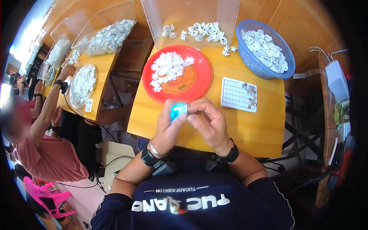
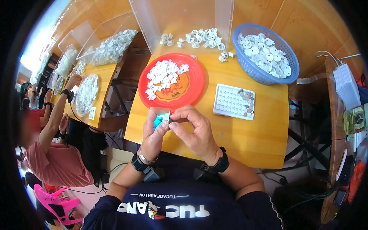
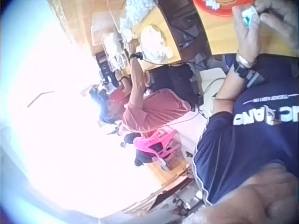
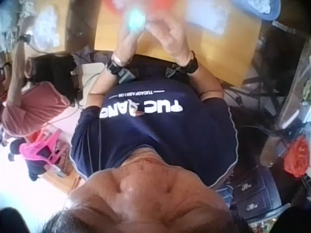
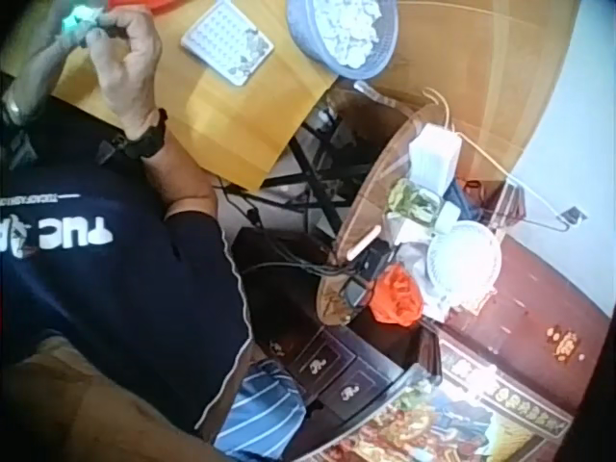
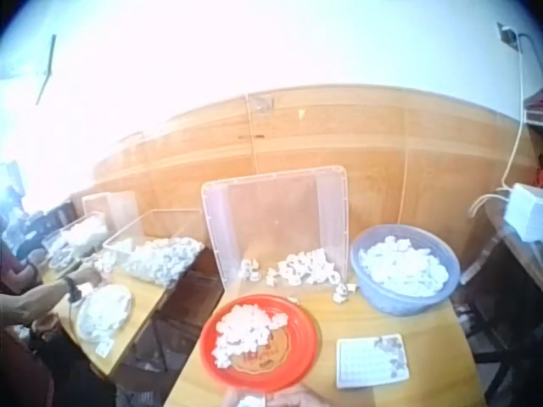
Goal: Assembling small white plastic components by hand at a workstation.
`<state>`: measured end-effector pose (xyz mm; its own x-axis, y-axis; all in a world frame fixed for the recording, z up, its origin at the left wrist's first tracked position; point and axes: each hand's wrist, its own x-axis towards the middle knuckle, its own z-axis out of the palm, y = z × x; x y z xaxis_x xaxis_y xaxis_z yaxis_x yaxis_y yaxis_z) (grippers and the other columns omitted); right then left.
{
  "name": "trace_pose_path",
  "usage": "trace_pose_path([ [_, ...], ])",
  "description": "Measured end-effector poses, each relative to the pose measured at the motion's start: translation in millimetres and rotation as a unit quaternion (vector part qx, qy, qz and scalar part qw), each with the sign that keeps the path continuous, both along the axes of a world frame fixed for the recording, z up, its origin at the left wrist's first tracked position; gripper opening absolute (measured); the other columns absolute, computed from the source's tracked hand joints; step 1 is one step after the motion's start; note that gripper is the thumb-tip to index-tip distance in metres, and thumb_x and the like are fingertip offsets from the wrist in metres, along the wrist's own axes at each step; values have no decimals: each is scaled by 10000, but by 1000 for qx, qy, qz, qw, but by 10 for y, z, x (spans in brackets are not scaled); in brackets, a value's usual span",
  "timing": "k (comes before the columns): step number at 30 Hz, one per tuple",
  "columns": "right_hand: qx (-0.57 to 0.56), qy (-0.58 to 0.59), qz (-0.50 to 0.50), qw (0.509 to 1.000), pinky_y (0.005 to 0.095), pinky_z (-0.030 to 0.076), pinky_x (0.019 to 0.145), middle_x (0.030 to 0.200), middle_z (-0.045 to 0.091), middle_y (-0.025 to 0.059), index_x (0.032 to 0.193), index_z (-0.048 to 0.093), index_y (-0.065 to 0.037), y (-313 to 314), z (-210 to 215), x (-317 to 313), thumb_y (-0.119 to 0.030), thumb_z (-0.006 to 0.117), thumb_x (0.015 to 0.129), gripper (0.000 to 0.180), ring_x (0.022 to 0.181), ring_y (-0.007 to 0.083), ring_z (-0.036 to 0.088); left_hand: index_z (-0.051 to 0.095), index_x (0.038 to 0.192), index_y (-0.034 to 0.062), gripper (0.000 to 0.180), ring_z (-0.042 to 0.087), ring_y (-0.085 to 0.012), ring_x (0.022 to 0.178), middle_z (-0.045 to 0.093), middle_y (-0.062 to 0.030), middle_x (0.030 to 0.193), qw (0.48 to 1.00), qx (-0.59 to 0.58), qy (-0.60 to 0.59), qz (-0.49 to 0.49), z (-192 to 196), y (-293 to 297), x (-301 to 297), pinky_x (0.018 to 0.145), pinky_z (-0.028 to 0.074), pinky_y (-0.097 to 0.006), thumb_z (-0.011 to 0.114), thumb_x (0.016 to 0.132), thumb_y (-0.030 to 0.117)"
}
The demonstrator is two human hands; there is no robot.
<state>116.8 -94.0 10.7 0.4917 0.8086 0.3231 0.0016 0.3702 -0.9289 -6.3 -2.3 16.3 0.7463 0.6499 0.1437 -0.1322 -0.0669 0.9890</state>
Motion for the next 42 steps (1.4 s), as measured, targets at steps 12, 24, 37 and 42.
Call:
trace_pose_path([
  [12, -6, 87, 38, 995, 256, 485, 816, 957, 615, 56, 980, 615, 19, 10, -44, -2, -13, 591, 882, 106, 900, 114, 602, 496, 1094, 10, 258, 538, -139, 806, 580, -72, 878, 998, 67, -17, -3, -36, 31, 0, 728, 443, -289, 566, 902, 167],
  [24, -1, -71, -45, 996, 274, 484, 729, 864, 624, 75, 865, 625, 12, 14, 0, 44, 8, 639, 802, 65, 801, 150, 609, 513, 1055, 0, 233, 531, -202, 726, 551, -101, 829, 986, 158, 33, -37, 69, 73, -36, 679, 441, -313, 558, 891, 159],
  [37, -1, -127, -119, 985, 291, 488, 701, 839, 621, 98, 862, 607, 7, 21, 36, 88, 20, 632, 781, 86, 762, 189, 616, 500, 1089, 1, 258, 552, -235, 734, 560, -145, 853, 985, 167, 40, -15, 19, -21, 67, 673, 445, -320, 547, 909, 180],
  [42, -33, -62, -67, 995, 269, 492, 722, 879, 641, 79, 937, 619, 15, 74, 29, 59, -2, 618, 835, 104, 795, 141, 616, 498, 1092, 29, 259, 519, -116, 800, 565, -30, 892, 998, -42, 7, 37, -64, 74, 25, 716, 439, -278, 591, 884, 152],
])
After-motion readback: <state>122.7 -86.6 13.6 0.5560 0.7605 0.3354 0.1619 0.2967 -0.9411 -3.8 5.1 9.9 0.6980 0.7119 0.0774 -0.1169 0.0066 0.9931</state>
